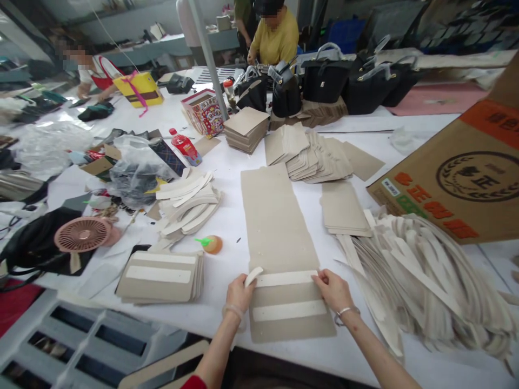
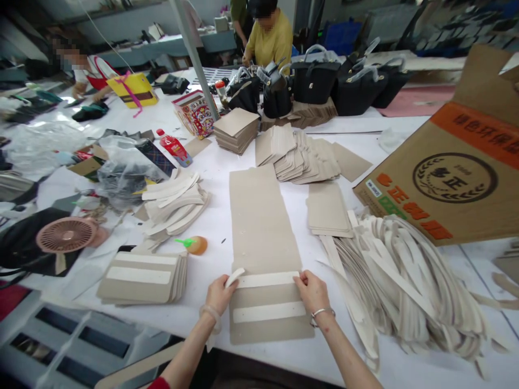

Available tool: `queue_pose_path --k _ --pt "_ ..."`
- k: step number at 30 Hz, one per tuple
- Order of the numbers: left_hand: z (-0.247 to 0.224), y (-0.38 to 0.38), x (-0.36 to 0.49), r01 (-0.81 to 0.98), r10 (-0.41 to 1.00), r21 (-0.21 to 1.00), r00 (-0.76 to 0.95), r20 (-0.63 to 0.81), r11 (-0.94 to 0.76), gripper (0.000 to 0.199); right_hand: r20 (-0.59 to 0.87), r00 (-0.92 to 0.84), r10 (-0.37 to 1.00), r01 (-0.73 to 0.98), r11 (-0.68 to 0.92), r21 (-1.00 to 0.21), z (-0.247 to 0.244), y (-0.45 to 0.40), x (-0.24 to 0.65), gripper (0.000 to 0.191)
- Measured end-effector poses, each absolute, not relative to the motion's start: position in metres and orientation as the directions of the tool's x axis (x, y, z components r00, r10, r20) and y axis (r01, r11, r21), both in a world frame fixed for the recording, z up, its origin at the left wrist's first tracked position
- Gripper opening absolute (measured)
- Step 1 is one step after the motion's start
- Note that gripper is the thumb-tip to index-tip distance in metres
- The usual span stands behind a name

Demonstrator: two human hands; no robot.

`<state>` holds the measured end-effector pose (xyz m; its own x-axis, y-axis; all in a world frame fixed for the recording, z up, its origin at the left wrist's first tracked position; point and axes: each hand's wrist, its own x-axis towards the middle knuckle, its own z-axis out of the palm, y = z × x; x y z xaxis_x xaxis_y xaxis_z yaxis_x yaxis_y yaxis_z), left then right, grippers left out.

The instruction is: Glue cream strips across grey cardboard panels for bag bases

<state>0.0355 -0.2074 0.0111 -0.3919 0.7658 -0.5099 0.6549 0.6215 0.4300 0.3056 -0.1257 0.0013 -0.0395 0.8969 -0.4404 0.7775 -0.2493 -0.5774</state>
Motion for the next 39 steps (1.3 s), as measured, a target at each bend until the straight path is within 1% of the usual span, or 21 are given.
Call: queue_pose_path --k 3,13,18,25,31,39 --pt "0.0116 -0.2077 0.0358 0.66 0.765 0.422 -0.395 -0.509 0.621 0.022 -0.458 -0.041 0.888 0.775 -0.261 -0.576 0.0011 -0.1259 0.3054 0.026" --pt "0.0152 -0.2093 0.0385 0.676 0.77 0.407 -0.402 -0.495 0.614 0.02 -0.441 -0.05 0.896 0.798 -0.23 -0.557 0.0011 -0.1253 0.3048 0.027" --pt "0.0178 -0.2099 0.0388 0.68 0.772 0.405 -0.401 -0.494 0.612 0.024 -0.425 -0.052 0.904 0.801 -0.216 -0.558 0.0022 -0.1254 0.3043 0.026" --pt "0.0163 -0.2097 0.0373 0.675 0.765 0.402 -0.401 -0.505 0.619 0.026 -0.431 -0.039 0.901 0.774 -0.246 -0.584 -0.0007 -0.1263 0.305 0.025" --pt "0.0152 -0.2084 0.0369 0.673 0.755 0.391 -0.406 -0.515 0.628 0.033 -0.432 -0.034 0.901 0.778 -0.247 -0.577 -0.0004 -0.1259 0.3047 0.025" --pt "0.016 -0.2075 0.0376 0.67 0.741 0.376 -0.411 -0.531 0.64 0.029 -0.423 -0.049 0.905 0.792 -0.223 -0.569 -0.0034 -0.1259 0.3055 0.025"
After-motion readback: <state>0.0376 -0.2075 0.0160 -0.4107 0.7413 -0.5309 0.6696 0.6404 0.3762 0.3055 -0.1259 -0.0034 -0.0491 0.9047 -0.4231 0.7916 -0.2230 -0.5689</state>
